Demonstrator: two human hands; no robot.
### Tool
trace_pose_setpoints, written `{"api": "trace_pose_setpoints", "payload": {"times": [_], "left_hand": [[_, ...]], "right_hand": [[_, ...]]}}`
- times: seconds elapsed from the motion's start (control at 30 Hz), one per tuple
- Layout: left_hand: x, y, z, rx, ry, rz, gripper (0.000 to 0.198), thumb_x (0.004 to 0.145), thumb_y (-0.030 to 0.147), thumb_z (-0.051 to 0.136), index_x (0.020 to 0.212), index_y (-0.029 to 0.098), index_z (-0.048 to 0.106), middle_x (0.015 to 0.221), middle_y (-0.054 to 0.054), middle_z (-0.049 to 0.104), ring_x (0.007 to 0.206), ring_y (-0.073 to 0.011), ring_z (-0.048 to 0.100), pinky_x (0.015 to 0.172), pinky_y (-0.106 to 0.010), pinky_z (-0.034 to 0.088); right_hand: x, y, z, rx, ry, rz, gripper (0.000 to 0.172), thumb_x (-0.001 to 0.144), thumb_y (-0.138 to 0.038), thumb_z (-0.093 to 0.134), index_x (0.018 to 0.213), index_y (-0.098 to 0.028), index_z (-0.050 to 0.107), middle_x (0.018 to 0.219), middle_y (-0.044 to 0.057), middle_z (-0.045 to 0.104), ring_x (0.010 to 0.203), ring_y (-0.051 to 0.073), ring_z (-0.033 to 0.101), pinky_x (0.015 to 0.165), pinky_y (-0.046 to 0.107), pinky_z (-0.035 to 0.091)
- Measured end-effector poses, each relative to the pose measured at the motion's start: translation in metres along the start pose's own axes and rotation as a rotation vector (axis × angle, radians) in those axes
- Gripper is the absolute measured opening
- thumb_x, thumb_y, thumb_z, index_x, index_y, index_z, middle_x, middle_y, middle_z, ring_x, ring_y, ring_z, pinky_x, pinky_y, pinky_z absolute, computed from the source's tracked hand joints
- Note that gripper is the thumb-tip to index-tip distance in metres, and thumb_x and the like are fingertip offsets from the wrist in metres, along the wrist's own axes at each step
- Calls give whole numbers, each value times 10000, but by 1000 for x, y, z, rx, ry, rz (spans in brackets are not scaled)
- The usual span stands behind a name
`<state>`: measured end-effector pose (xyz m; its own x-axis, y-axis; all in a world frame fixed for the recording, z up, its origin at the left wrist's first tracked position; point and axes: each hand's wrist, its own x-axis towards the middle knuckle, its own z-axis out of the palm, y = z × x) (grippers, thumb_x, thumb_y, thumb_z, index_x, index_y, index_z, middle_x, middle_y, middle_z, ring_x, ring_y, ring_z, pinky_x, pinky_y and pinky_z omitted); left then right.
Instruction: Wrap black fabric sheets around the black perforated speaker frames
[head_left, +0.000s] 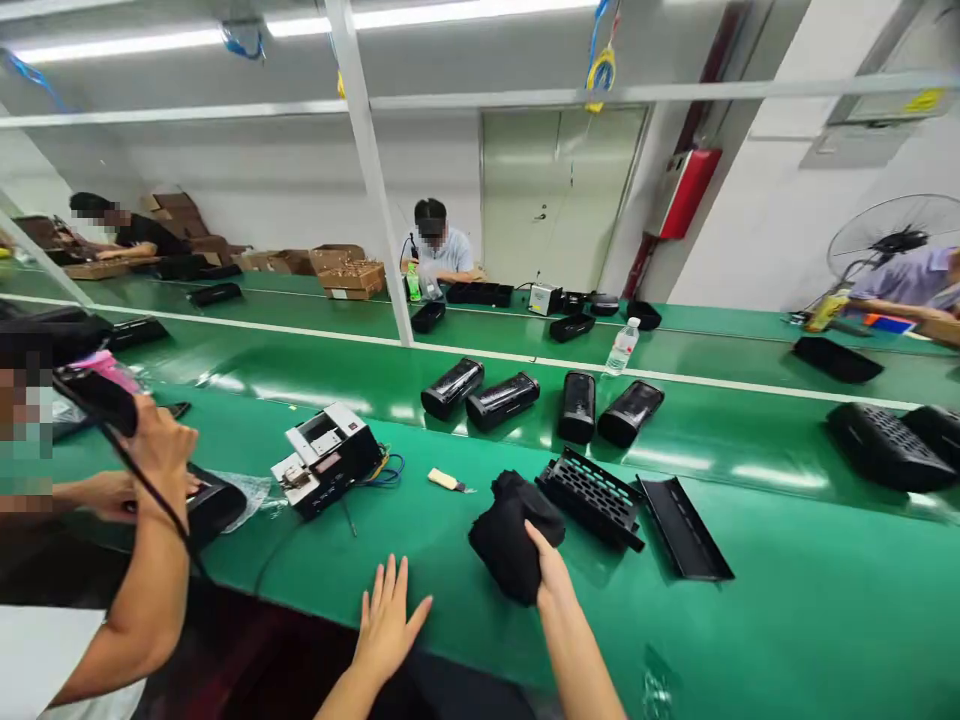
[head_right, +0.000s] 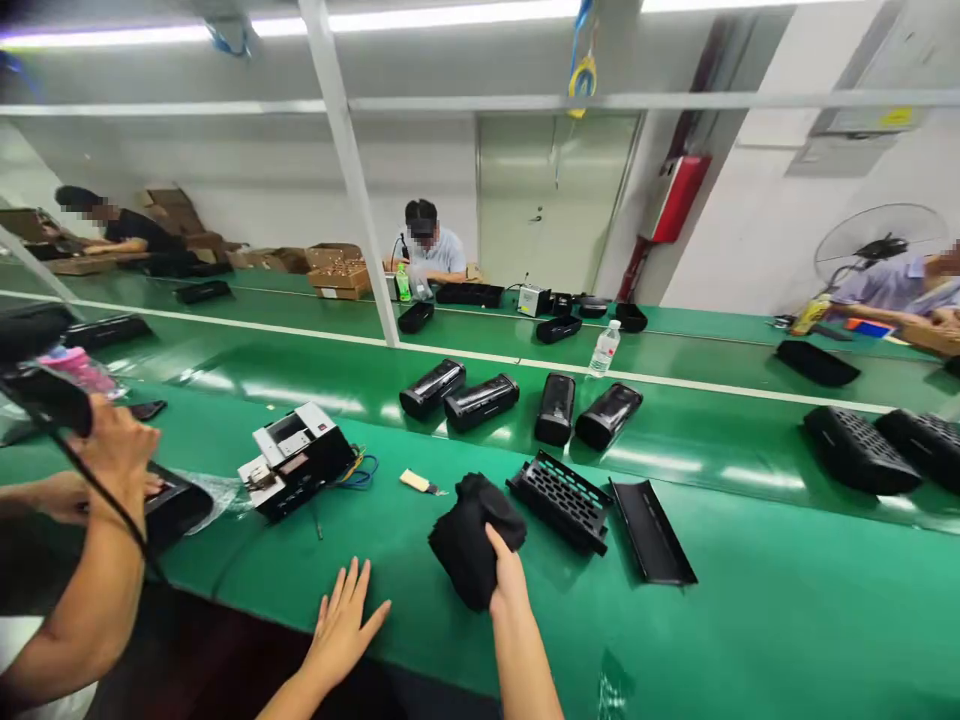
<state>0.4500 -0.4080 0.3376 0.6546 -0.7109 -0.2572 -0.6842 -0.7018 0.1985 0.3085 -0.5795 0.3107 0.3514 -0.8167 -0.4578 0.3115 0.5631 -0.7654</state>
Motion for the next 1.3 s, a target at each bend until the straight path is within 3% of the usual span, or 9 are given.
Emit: {"api": "trace_pose_setpoints", "payload": {"times": [0.07,0.17,0.43,0.6,0.77,0.87,1.0,1.13,1.3], "left_hand": [[13,10,6,61,-18,-95,719,778,477,300,1362,70,191,1447,-153,110,1324,-308,73,1020,-551,117],[15,7,13,90,-49,-131,720,782,484,294,1372,99,150,1455,-133,78,1328,-303,45,1021,-557,79],[16,10,8,79,-96,-159,728,773,493,282,1370,94,163,1455,-139,95,1329,-306,37,1013,-565,66],[17,11,11,124,-106,-163,750,763,510,285,1367,79,176,1452,-163,99,1326,-326,14,999,-582,73],[22,19,8,97,-53,-185,732,775,500,292,1348,51,221,1433,-204,162,1317,-353,63,989,-593,108],[33,40,6,-27,66,-97,619,802,448,301,1280,58,348,1345,-214,322,1262,-326,256,987,-509,239],[51,77,4,-276,115,62,498,777,434,393,1108,75,492,1084,-175,508,1058,-285,466,900,-416,379],[66,95,1,-574,64,-72,406,688,342,502,1011,98,533,944,-140,528,958,-301,499,855,-467,393],[76,85,3,-789,17,-222,405,585,358,584,919,130,551,826,-74,516,762,-243,553,779,-448,449]], "right_hand": [[23,-3,2,-16,27,33,546,587,-409,682,1041,-120,589,974,110,672,939,261,611,760,346,523],[44,-7,-1,-90,46,54,553,521,-381,725,989,-110,606,1007,122,659,931,267,611,763,340,517],[66,-34,5,-391,-28,-11,467,488,-364,730,869,-110,638,932,119,680,921,277,607,803,353,478],[67,-43,0,-619,69,-16,426,513,-336,700,875,-142,590,930,131,665,968,298,577,812,357,440],[44,-51,-23,-842,159,35,317,568,-341,662,816,-202,522,615,53,628,727,279,621,625,333,419],[33,-48,-28,-914,108,36,206,630,-378,615,704,-228,493,508,-11,570,552,202,599,527,277,388],[30,-26,-16,-942,-12,105,270,684,-436,557,584,-216,440,413,-34,535,356,144,528,396,234,345],[32,-7,-5,-941,-35,142,295,698,-394,549,546,-222,364,341,-59,474,339,133,520,373,205,338],[29,-4,-11,-898,-62,207,308,743,-368,482,508,-222,349,293,-58,436,279,125,482,329,194,326]]}}
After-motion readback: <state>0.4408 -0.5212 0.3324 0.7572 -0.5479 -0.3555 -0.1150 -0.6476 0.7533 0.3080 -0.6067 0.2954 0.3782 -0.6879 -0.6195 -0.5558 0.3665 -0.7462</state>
